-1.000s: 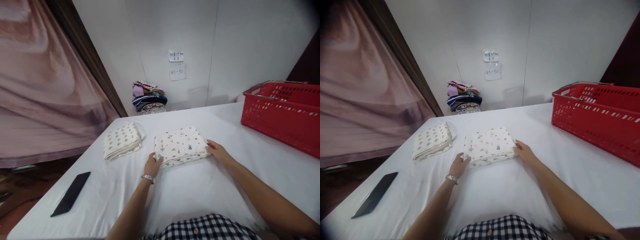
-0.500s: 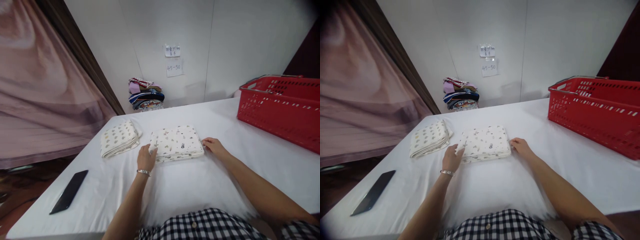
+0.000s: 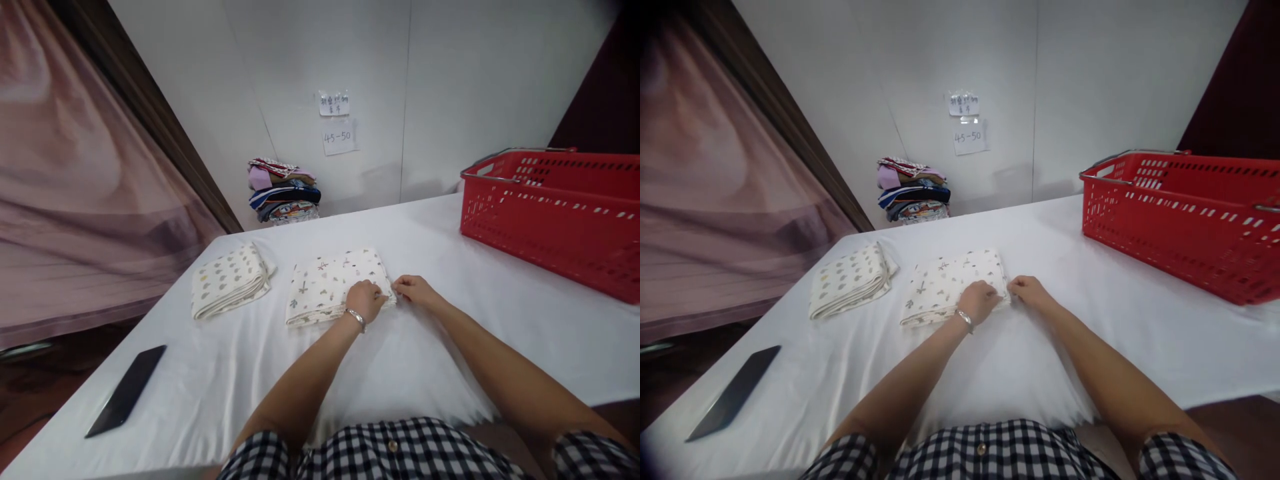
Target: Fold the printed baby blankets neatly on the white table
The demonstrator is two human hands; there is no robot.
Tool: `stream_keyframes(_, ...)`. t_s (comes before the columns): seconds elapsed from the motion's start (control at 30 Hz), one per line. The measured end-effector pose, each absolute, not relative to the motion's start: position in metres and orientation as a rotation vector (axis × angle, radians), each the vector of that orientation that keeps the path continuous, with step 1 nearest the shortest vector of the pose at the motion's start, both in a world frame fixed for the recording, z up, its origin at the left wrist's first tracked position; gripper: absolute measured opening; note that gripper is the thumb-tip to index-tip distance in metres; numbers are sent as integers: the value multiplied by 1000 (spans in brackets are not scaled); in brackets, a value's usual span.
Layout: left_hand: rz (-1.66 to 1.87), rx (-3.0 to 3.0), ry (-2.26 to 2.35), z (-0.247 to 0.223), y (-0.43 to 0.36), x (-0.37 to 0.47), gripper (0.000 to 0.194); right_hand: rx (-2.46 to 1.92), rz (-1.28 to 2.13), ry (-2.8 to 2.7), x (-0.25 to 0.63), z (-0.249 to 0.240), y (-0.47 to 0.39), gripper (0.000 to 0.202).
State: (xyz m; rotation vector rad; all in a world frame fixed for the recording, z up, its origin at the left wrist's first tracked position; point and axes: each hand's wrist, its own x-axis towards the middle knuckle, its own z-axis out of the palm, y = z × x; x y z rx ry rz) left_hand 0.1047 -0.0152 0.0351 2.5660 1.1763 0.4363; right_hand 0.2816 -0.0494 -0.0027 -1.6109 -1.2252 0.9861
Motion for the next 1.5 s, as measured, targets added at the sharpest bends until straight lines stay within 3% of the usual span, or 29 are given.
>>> stream_keyframes(0.33,524,2575,1177,30,-19,104,31,-1630,1031,-1351,282,-2,-53,22)
stream_keyframes(0.87,830,2318,1252,26,-28,108,21,-1505,1315,-1201,281,5,-58,32)
stream_keyframes(1.23,786,2569,1158,19,-35,109,17,-1435,1336,-1188,279,8,-59,22)
stream_keyframes(1.5,752,2305,1205,23,-25,108,19,-1500,1293,-1195,285,16,-61,27)
